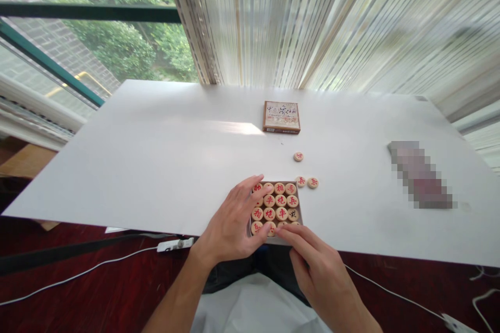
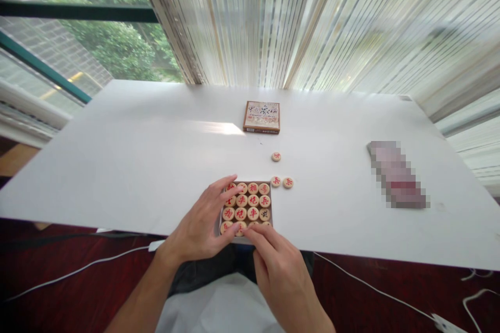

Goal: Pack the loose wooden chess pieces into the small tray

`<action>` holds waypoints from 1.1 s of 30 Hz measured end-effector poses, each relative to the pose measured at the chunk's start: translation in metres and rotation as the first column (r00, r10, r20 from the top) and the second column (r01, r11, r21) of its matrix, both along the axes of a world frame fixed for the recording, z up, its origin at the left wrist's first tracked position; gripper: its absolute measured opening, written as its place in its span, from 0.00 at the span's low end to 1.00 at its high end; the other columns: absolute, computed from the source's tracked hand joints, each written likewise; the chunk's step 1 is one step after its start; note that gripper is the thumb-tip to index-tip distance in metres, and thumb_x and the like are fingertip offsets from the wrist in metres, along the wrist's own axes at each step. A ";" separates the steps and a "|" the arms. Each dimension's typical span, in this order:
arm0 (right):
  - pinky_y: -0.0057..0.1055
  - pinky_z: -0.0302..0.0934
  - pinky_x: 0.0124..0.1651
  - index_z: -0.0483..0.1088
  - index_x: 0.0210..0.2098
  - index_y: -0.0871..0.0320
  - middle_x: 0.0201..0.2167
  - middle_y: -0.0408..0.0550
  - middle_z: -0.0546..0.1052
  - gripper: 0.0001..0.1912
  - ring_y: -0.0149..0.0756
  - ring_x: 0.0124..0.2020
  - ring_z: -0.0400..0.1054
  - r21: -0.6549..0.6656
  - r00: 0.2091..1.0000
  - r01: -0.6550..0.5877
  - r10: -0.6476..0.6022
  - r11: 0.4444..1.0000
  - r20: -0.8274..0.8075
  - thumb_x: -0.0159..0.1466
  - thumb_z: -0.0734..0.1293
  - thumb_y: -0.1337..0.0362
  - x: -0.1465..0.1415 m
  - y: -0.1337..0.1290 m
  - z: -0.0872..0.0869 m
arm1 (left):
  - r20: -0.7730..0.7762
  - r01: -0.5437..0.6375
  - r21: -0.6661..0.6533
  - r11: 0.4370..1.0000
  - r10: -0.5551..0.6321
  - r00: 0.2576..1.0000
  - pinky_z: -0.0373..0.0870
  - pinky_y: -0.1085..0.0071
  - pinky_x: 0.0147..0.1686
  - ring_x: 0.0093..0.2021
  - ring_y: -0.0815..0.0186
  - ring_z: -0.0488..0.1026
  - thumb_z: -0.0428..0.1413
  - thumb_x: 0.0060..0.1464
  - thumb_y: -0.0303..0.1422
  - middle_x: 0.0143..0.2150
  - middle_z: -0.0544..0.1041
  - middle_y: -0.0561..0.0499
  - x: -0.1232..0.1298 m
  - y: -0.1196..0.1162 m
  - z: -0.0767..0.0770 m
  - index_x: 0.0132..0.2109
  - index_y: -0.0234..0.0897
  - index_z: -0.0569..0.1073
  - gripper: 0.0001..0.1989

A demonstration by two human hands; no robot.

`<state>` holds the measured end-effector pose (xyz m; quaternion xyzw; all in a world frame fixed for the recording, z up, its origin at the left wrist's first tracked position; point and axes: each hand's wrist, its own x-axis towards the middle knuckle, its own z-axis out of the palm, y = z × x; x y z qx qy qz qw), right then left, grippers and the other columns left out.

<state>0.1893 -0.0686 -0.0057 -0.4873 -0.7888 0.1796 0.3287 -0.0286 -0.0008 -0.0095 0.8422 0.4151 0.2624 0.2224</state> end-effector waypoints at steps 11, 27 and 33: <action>0.31 0.74 0.36 0.76 0.51 0.52 0.47 0.49 0.80 0.13 0.36 0.39 0.76 0.095 0.948 0.312 -0.316 0.945 0.034 0.71 0.65 0.68 0.053 0.045 0.013 | -0.014 -0.004 -0.020 1.000 0.004 1.000 0.58 0.49 0.73 0.75 0.50 0.55 0.60 0.60 0.36 0.75 0.56 0.40 -0.001 0.000 0.000 0.72 0.42 0.57 0.36; 0.39 0.73 0.44 0.75 0.55 0.53 0.41 0.49 0.79 0.15 0.39 0.37 0.73 0.094 0.952 0.302 -0.305 0.949 0.027 0.70 0.69 0.60 0.075 0.085 -0.024 | 0.007 0.013 -0.086 0.996 -0.012 1.000 0.61 0.45 0.71 0.75 0.45 0.55 0.72 0.48 0.42 0.75 0.55 0.39 -0.004 0.002 0.001 0.72 0.46 0.57 0.50; 0.36 0.73 0.38 0.73 0.55 0.53 0.42 0.49 0.80 0.15 0.36 0.34 0.73 0.078 0.958 0.284 -0.279 0.956 -0.074 0.70 0.69 0.59 0.071 0.082 -0.014 | 0.114 -0.010 -0.188 0.982 0.032 0.993 0.57 0.45 0.73 0.77 0.46 0.51 0.66 0.57 0.47 0.77 0.51 0.40 -0.005 0.013 0.012 0.73 0.46 0.56 0.44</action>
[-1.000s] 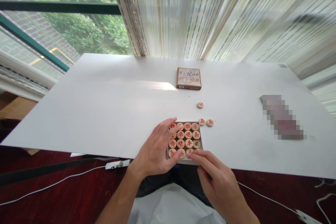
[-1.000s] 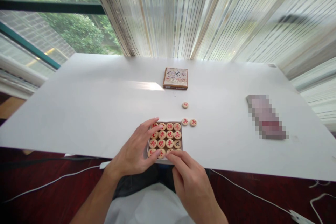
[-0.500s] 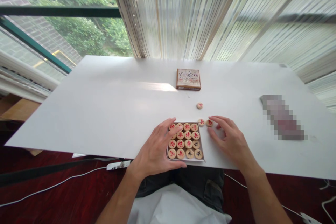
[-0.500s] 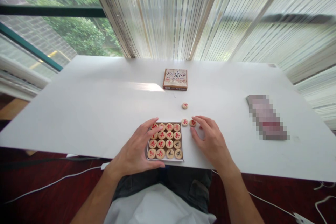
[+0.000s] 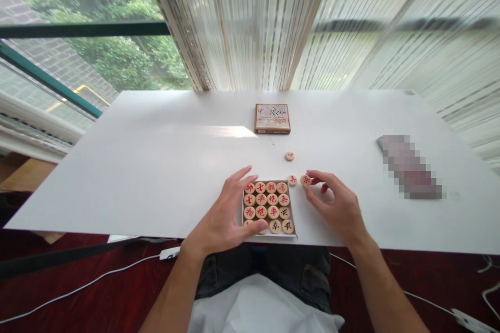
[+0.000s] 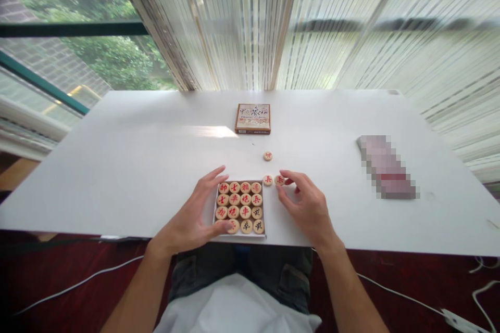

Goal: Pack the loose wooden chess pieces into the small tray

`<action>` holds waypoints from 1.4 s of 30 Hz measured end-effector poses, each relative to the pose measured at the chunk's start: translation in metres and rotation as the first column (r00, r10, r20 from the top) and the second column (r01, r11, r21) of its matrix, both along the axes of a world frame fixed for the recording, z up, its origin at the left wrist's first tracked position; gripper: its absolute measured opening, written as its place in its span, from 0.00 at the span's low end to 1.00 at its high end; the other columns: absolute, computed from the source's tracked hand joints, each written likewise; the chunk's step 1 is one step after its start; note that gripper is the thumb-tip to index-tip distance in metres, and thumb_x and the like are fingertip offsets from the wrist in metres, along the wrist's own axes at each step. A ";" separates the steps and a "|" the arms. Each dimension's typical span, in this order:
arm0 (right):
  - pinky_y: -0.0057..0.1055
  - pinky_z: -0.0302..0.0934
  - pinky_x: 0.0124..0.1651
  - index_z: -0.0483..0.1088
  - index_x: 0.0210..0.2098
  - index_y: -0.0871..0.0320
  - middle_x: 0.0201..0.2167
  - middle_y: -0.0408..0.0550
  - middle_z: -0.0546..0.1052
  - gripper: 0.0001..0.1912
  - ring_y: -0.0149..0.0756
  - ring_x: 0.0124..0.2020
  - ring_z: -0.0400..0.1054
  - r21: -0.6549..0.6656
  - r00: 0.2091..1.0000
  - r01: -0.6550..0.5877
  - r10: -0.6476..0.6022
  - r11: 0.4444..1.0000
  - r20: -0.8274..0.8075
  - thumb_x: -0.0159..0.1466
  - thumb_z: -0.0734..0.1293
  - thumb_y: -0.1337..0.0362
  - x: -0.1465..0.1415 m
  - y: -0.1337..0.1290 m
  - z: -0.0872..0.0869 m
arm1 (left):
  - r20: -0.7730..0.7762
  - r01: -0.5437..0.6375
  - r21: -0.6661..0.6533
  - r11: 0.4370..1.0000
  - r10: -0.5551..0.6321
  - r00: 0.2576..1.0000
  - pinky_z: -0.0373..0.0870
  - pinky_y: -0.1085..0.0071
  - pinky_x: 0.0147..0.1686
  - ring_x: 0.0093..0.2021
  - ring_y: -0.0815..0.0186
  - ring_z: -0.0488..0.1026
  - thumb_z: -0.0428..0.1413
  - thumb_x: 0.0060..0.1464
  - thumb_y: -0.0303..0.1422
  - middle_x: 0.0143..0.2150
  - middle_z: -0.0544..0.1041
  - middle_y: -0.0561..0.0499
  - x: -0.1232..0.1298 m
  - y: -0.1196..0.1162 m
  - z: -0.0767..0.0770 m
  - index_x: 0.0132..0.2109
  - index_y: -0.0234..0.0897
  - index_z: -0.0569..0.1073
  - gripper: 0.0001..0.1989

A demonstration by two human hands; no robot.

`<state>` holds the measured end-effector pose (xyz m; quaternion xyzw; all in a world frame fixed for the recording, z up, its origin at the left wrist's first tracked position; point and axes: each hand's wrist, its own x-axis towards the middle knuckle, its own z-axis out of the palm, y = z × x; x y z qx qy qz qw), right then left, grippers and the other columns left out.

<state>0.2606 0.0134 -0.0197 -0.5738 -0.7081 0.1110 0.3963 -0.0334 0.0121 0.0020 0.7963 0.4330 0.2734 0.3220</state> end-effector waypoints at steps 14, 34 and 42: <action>0.36 0.73 0.37 0.68 0.48 0.54 0.42 0.49 0.79 0.13 0.38 0.38 0.78 0.264 0.962 -0.188 0.231 0.946 -0.145 0.67 0.71 0.57 -0.041 0.104 0.038 | 0.529 0.046 -0.287 0.957 0.118 0.840 0.74 0.69 0.38 0.39 0.64 0.80 0.56 0.67 0.48 0.43 0.81 0.43 0.068 0.146 0.026 0.50 0.32 0.72 0.21; 0.37 0.73 0.42 0.74 0.45 0.55 0.40 0.49 0.81 0.09 0.38 0.39 0.76 -0.022 0.876 -0.345 0.314 0.938 -0.365 0.70 0.70 0.58 -0.039 0.094 0.019 | 0.596 0.218 -0.303 0.928 0.006 0.803 0.81 0.62 0.48 0.41 0.63 0.84 0.64 0.62 0.41 0.46 0.82 0.44 0.046 0.124 -0.011 0.50 0.33 0.75 0.17; 0.37 0.72 0.41 0.73 0.47 0.54 0.40 0.49 0.81 0.11 0.37 0.38 0.75 -0.026 0.865 -0.377 0.341 0.926 -0.369 0.67 0.72 0.60 -0.043 0.090 0.021 | 0.538 0.156 -0.169 0.973 -0.041 0.842 0.80 0.63 0.48 0.41 0.64 0.82 0.61 0.65 0.38 0.43 0.82 0.45 0.047 0.118 -0.005 0.52 0.34 0.74 0.14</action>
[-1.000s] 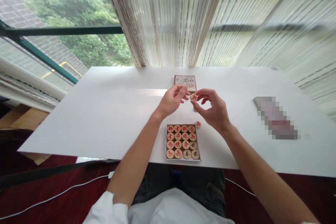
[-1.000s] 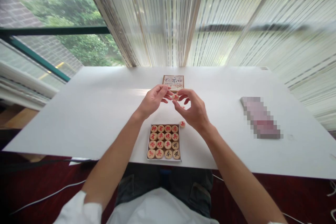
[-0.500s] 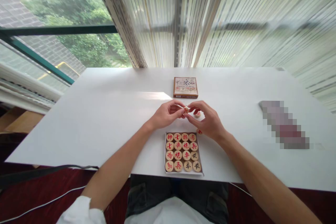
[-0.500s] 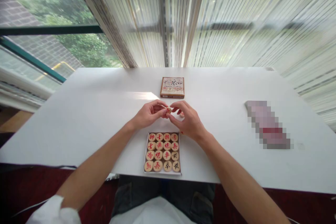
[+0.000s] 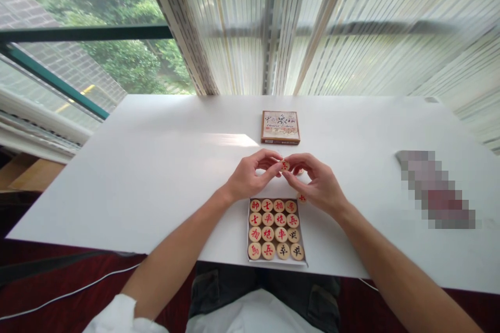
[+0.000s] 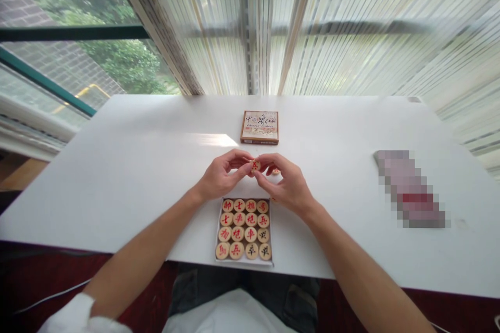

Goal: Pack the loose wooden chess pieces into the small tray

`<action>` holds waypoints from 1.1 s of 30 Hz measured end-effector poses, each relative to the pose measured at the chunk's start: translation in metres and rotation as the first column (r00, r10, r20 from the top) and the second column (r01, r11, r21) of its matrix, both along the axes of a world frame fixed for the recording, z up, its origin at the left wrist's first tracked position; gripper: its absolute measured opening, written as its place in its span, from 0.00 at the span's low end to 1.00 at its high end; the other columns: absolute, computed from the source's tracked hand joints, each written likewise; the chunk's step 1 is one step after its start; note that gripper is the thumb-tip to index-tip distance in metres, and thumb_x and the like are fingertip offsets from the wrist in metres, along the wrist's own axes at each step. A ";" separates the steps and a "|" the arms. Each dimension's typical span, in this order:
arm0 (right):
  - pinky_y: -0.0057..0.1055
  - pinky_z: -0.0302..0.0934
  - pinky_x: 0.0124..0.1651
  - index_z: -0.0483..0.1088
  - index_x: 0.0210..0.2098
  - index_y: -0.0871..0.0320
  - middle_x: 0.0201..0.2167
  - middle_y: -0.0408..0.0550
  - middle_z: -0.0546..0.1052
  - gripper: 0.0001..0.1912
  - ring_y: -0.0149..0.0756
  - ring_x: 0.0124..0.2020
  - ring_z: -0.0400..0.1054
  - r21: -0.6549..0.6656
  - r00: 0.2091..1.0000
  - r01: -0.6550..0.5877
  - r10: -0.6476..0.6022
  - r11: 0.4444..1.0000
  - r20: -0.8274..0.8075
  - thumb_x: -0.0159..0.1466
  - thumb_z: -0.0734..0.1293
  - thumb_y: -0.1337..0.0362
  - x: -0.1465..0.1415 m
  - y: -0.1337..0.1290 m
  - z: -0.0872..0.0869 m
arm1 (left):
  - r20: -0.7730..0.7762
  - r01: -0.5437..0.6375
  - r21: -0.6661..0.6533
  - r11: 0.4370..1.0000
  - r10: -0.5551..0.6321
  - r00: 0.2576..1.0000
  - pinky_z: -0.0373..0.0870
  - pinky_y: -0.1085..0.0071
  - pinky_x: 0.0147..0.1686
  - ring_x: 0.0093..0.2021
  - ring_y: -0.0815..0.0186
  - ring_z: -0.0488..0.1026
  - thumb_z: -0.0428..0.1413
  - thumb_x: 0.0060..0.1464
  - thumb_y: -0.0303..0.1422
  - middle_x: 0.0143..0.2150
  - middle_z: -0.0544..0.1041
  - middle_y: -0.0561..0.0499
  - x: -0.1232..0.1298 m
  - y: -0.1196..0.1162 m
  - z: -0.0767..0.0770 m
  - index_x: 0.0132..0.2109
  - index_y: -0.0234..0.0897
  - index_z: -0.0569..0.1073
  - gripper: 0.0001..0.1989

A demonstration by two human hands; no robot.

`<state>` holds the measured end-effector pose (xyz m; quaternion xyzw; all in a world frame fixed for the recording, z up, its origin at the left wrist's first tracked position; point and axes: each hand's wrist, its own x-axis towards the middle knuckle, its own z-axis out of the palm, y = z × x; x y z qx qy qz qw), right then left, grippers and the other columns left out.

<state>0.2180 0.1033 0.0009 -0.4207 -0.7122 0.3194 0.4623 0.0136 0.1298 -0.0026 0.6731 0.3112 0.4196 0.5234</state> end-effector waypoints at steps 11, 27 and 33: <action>0.37 0.72 0.44 0.74 0.50 0.54 0.43 0.49 0.81 0.12 0.37 0.39 0.77 -0.031 0.999 0.016 -0.018 0.999 -0.043 0.68 0.72 0.60 0.002 0.002 -0.003 | -0.165 -0.049 0.358 0.933 0.115 0.980 0.79 0.68 0.49 0.45 0.66 0.80 0.59 0.66 0.31 0.49 0.81 0.45 0.002 0.000 -0.009 0.59 0.36 0.71 0.16; 0.38 0.72 0.45 0.71 0.45 0.53 0.40 0.47 0.79 0.09 0.38 0.39 0.77 -0.083 0.995 0.029 -0.036 0.996 -0.091 0.70 0.71 0.57 0.001 0.001 -0.006 | -0.219 -0.065 0.493 0.868 0.196 0.956 0.80 0.70 0.45 0.40 0.68 0.79 0.59 0.66 0.32 0.46 0.81 0.47 0.002 -0.002 -0.010 0.56 0.36 0.73 0.13; 0.37 0.71 0.43 0.71 0.43 0.53 0.38 0.47 0.79 0.09 0.38 0.39 0.77 -0.091 0.994 0.030 -0.039 0.995 -0.105 0.69 0.71 0.57 0.001 0.001 -0.006 | -0.174 -0.074 0.526 0.847 0.193 0.966 0.81 0.70 0.44 0.39 0.69 0.79 0.61 0.64 0.30 0.45 0.81 0.48 0.003 -0.002 -0.010 0.57 0.36 0.72 0.16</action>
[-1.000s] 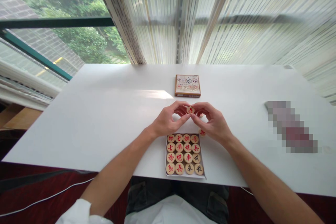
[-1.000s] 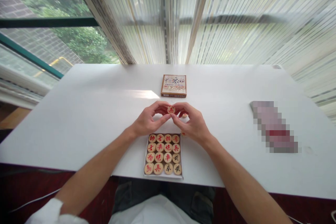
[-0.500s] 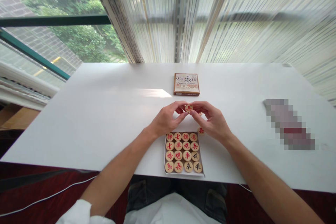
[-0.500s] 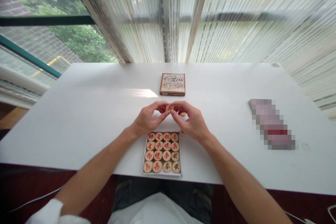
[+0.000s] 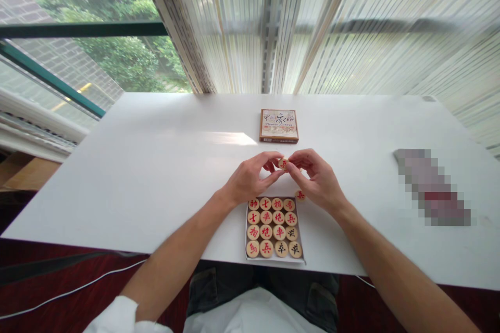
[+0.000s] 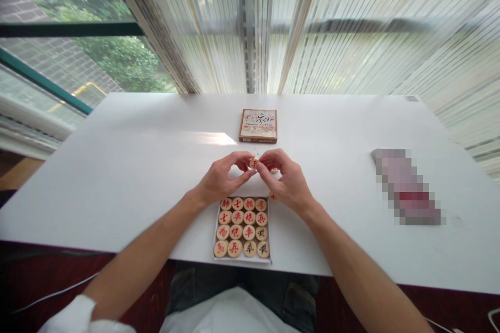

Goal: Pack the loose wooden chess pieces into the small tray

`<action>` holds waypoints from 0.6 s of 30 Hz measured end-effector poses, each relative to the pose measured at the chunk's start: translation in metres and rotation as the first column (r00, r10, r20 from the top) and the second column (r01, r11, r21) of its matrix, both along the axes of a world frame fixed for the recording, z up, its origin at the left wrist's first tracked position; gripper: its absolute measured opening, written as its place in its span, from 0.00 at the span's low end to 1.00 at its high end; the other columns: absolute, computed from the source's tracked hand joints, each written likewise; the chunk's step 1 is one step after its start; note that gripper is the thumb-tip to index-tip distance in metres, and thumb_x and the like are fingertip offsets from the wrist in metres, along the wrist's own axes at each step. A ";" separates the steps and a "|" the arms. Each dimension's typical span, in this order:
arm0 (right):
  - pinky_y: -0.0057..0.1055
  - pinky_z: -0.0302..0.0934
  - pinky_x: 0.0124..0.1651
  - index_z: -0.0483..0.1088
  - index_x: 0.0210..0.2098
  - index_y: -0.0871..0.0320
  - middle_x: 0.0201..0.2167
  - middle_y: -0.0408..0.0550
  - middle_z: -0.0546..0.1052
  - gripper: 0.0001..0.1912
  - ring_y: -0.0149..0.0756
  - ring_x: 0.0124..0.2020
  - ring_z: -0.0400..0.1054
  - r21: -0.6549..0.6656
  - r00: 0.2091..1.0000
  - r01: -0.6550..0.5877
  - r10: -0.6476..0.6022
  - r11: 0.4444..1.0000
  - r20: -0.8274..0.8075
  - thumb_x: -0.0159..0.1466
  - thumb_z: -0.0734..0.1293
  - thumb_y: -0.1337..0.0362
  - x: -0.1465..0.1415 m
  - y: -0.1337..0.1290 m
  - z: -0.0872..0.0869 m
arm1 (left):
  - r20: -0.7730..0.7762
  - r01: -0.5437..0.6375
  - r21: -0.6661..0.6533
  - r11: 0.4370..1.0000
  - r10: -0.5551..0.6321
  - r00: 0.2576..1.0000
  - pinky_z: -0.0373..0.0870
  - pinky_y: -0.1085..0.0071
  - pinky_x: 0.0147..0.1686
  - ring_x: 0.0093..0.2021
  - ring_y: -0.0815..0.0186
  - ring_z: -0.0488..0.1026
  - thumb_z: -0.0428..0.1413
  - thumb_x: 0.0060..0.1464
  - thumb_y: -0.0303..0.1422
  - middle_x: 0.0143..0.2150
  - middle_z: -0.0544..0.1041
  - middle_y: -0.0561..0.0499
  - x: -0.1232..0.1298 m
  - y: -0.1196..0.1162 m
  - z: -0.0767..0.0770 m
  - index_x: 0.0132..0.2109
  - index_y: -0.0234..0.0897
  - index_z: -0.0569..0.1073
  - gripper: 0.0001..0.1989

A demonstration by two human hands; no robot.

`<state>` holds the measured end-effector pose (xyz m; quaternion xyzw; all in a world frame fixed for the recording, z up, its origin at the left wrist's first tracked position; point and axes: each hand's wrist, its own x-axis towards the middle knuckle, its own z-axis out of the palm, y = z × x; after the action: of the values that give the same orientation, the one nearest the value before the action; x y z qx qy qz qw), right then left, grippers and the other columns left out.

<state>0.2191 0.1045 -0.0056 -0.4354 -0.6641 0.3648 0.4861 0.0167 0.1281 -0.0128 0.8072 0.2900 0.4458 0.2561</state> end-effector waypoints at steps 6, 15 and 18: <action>0.37 0.72 0.44 0.71 0.43 0.53 0.37 0.46 0.79 0.08 0.38 0.39 0.77 0.001 1.000 -0.012 0.012 1.000 -0.014 0.70 0.71 0.57 0.000 0.000 0.000 | 0.003 -0.001 0.012 1.000 0.001 1.000 0.80 0.71 0.43 0.39 0.69 0.79 0.61 0.64 0.30 0.44 0.81 0.48 0.001 0.000 0.002 0.55 0.36 0.73 0.14; 0.37 0.73 0.45 0.71 0.44 0.53 0.39 0.46 0.79 0.09 0.38 0.39 0.78 -0.014 0.999 -0.033 0.032 0.999 -0.026 0.69 0.71 0.57 -0.001 -0.001 0.003 | -0.014 0.011 0.007 1.000 -0.011 1.000 0.80 0.69 0.43 0.40 0.68 0.79 0.60 0.65 0.31 0.46 0.80 0.48 0.000 0.000 0.001 0.57 0.37 0.73 0.14; 0.37 0.73 0.45 0.71 0.45 0.53 0.39 0.46 0.79 0.09 0.38 0.40 0.78 -0.014 0.999 -0.033 0.032 0.999 -0.036 0.68 0.72 0.58 -0.001 -0.001 0.003 | -0.024 0.009 0.011 1.000 -0.009 1.000 0.80 0.68 0.43 0.39 0.68 0.78 0.59 0.66 0.32 0.45 0.80 0.48 -0.001 -0.001 0.002 0.57 0.38 0.72 0.14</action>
<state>0.2179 0.1032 -0.0030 -0.4216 -0.6597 0.3854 0.4884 0.0161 0.1273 -0.0113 0.8151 0.2870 0.4366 0.2501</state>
